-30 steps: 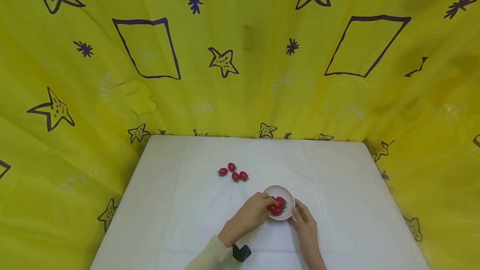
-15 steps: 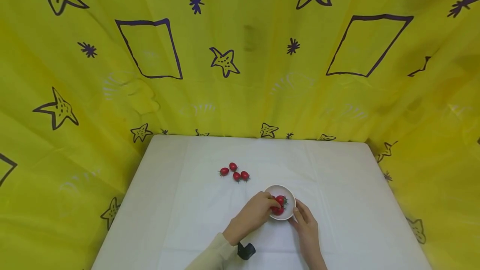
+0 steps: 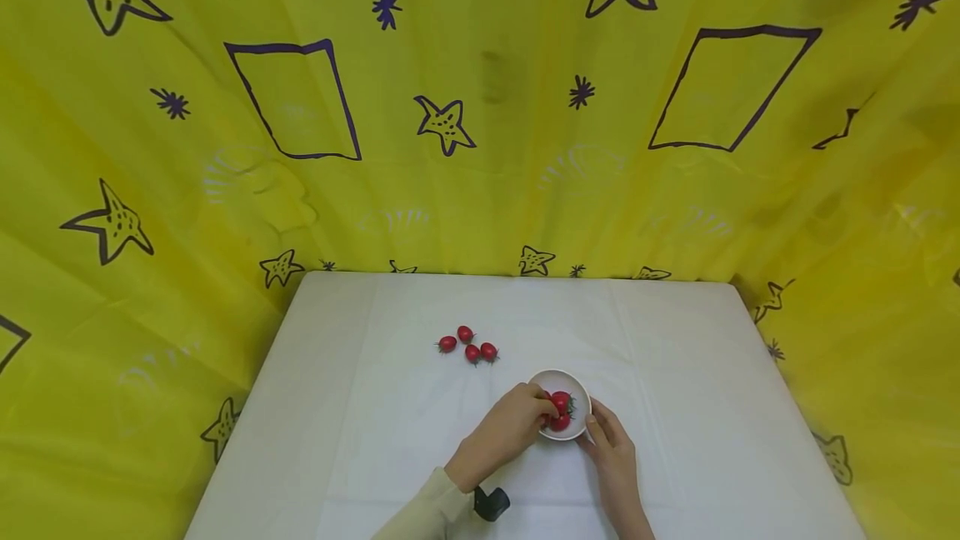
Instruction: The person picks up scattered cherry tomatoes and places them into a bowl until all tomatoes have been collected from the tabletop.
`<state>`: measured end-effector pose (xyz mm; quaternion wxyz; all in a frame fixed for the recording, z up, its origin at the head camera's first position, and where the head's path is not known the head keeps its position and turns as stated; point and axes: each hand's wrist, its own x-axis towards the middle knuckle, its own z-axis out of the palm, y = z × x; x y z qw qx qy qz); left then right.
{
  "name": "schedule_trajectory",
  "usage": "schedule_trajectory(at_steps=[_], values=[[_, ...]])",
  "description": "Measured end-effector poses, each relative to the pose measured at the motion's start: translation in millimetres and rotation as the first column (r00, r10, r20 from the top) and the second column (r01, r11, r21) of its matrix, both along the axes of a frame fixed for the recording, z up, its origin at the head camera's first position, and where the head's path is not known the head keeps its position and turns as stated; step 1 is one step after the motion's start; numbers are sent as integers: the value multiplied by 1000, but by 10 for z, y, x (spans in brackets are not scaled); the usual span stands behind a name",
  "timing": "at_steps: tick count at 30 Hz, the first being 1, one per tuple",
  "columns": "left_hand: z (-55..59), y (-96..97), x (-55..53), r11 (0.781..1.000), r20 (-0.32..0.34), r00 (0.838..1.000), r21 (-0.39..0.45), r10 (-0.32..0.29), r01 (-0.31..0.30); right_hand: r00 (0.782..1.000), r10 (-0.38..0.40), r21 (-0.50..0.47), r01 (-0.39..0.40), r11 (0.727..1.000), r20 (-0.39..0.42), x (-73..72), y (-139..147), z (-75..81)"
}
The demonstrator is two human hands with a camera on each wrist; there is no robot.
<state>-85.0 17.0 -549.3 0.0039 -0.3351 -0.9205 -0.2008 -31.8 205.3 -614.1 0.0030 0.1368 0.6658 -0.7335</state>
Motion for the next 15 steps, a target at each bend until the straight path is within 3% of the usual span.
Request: schedule_trajectory(at_steps=[6, 15], values=[[10, -45, -50, 999, 27, 1000, 37, -5, 4, 1000, -3, -6, 3, 1000, 25, 3, -1, 34], [18, -232, -218, 988, -14, 1000, 154, 2, 0, 1000, 0, 4, 0, 1000, 22, 5, -9, 49]])
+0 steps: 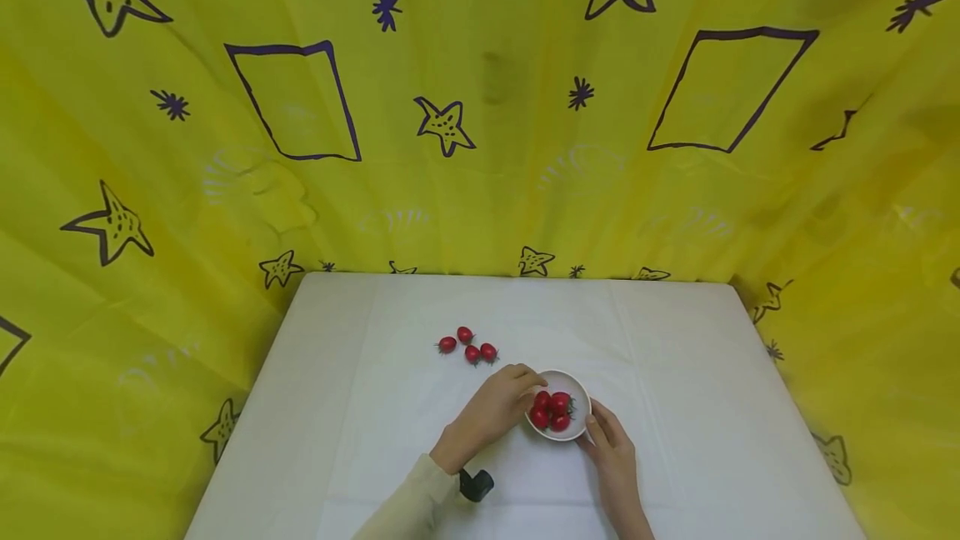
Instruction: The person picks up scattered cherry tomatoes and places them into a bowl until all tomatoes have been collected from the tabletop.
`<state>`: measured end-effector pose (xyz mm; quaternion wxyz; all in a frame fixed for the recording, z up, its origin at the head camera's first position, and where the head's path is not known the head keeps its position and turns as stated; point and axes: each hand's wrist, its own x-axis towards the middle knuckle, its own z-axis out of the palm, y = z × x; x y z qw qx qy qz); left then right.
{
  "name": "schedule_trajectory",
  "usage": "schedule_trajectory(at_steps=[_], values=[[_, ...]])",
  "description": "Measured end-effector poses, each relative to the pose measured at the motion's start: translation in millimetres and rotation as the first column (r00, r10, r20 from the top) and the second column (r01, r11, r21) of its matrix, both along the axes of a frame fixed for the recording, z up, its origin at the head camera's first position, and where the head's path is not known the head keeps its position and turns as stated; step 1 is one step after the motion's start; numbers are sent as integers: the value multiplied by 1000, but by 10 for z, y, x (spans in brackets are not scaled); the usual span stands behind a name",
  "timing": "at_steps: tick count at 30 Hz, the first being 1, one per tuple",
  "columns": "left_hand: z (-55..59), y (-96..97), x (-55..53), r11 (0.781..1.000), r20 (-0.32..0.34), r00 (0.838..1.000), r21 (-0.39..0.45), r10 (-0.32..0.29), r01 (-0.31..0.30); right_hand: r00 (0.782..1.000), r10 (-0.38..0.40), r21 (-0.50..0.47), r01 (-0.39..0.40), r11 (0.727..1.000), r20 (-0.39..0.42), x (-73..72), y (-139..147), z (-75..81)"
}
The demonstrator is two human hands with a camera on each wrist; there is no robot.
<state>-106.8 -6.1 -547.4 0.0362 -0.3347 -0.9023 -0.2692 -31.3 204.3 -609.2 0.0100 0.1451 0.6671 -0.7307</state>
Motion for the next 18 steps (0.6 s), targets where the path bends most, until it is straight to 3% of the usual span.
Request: schedule_trajectory(at_steps=[5, 9, 13, 18], values=[[-10, -138, -70, 998, -11, 998, -9, 55, -55, 1000, -2, -5, 2, 1000, 16, -8, -3, -16], [-53, -261, -126, 992, -74, 991, -50, 113, -117, 1000, -4, -12, 4, 1000, 19, -9, 0, -19], [-125, -404, -206, 978, -151, 974, -99, 169, -185, 1000, 4, -9, -4, 1000, 17, -9, 8, -23], [-203, -584, -300, 967, -240, 944, -62, 226, -247, 1000, 2, -2, -2, 1000, 24, -11, 31, -60]])
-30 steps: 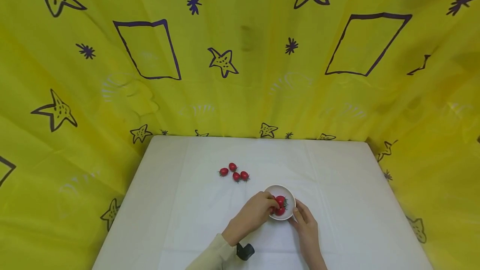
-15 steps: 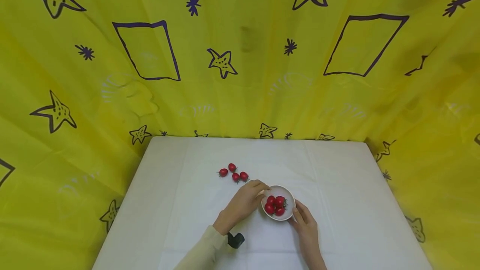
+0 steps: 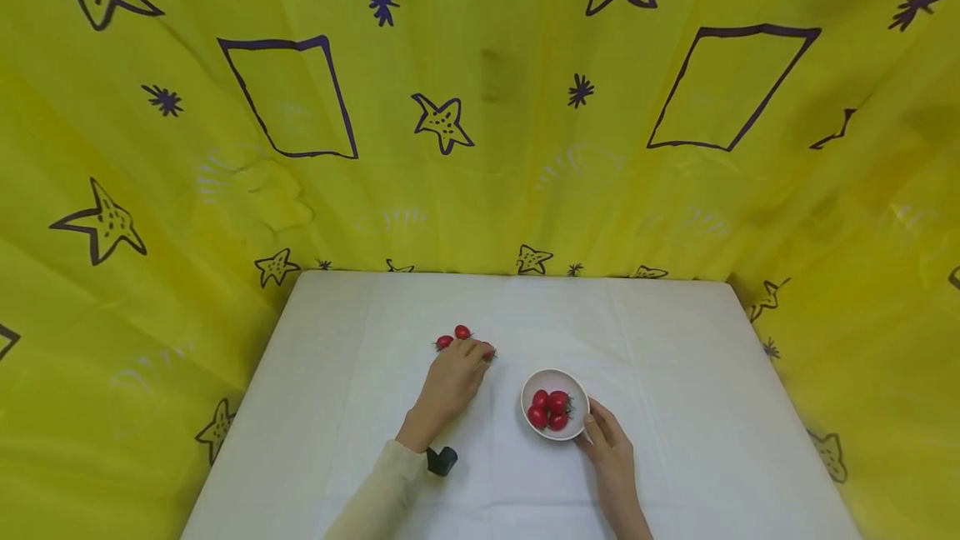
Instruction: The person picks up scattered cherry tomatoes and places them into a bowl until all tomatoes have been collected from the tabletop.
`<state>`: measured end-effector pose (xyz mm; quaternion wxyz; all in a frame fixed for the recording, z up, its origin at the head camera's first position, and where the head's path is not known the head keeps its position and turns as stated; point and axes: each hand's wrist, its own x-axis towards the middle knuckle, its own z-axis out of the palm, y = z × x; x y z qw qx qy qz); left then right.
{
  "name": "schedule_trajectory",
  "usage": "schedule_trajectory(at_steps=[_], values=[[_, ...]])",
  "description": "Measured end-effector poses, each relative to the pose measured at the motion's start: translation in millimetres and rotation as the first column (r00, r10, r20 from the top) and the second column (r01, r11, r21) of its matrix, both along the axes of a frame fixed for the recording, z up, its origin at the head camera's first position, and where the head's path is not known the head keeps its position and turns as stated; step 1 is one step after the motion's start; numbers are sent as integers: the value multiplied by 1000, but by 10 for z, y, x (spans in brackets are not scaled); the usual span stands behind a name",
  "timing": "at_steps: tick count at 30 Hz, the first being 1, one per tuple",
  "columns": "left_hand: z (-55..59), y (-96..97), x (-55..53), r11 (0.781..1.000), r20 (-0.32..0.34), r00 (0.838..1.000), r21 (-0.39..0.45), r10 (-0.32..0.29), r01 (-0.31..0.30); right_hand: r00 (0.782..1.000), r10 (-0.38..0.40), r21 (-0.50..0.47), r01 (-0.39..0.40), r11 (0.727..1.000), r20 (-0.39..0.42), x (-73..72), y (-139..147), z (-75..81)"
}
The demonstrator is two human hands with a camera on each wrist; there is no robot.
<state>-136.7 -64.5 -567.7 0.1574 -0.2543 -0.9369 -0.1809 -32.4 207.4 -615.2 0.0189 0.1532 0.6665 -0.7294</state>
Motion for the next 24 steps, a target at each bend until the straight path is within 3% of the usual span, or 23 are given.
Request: schedule_trajectory(at_steps=[4, 10, 14, 18, 24], values=[[-65, -143, -64, 998, -71, 995, -6, 65, -65, 1000, 3, 7, -3, 1000, -10, -6, -13, -5], [-117, -301, -102, 983, -95, 983, -77, 159, -167, 1000, -9, 13, 9, 1000, 5, -10, -21, -4], [-112, -348, -98, 962, -68, 975, -162, 212, -220, 1000, -11, 3, 11, 1000, 8, -12, -9, -3], [-128, -368, -112, 938, 5, 966, -240, 260, -251, 1000, -12, -4, 12, 1000, 6, -9, -4, -8], [-171, -378, -179, 919, 50, 952, -278, 303, -278, 1000, -16, 0, 16, 1000, -1, -4, -22, 1]])
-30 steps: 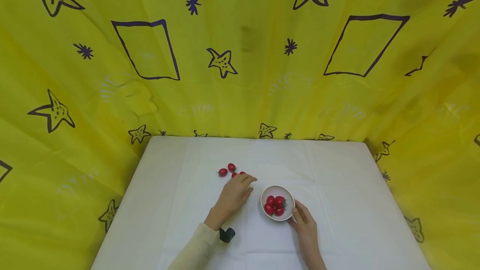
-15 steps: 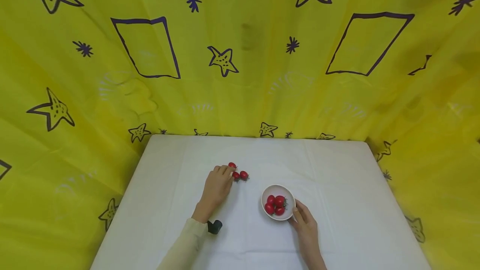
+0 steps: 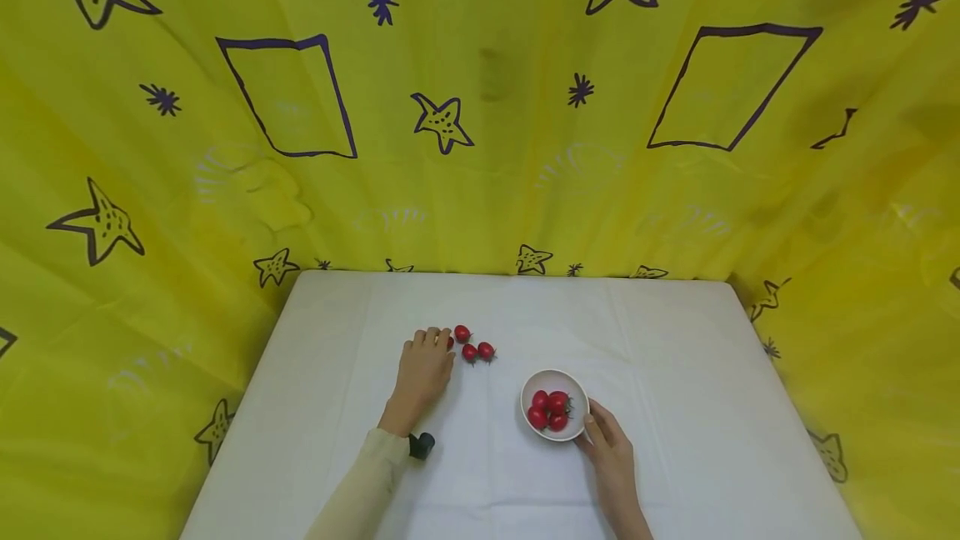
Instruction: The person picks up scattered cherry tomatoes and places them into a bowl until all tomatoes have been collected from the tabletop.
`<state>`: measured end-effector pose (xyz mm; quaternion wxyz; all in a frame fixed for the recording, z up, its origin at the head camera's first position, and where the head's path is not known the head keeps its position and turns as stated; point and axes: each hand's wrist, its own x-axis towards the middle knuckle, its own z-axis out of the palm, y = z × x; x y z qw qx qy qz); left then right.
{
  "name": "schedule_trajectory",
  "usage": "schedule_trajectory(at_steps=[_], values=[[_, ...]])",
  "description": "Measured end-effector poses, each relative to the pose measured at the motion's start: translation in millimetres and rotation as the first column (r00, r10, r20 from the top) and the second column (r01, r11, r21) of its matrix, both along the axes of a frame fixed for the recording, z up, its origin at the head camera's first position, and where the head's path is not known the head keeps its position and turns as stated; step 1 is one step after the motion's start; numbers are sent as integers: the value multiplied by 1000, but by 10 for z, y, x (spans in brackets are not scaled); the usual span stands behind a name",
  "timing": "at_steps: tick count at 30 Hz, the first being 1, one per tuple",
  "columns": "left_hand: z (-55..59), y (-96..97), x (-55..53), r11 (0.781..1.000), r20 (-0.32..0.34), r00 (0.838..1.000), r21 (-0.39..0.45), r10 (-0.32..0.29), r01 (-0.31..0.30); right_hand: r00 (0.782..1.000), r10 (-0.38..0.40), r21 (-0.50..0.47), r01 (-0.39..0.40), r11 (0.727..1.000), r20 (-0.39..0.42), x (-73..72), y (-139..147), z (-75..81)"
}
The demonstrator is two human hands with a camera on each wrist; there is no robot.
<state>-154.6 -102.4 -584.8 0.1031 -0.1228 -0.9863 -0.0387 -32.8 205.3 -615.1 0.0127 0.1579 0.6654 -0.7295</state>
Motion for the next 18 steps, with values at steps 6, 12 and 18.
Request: schedule_trajectory(at_steps=[6, 12, 18], values=[[-43, -23, -30, 1000, 36, 999, 12, 25, -25, 1000, -5, 15, 5, 1000, -11, 9, -28, 6], [-108, -55, -64, 1000, 11, 1000, 24, 8, -8, 1000, -17, 32, 17, 999, 13, -1, -10, -9], [-119, -84, -85, 996, 13, 1000, 86, -13, 12, 1000, -23, 34, 22, 999, 16, -2, 3, -21]])
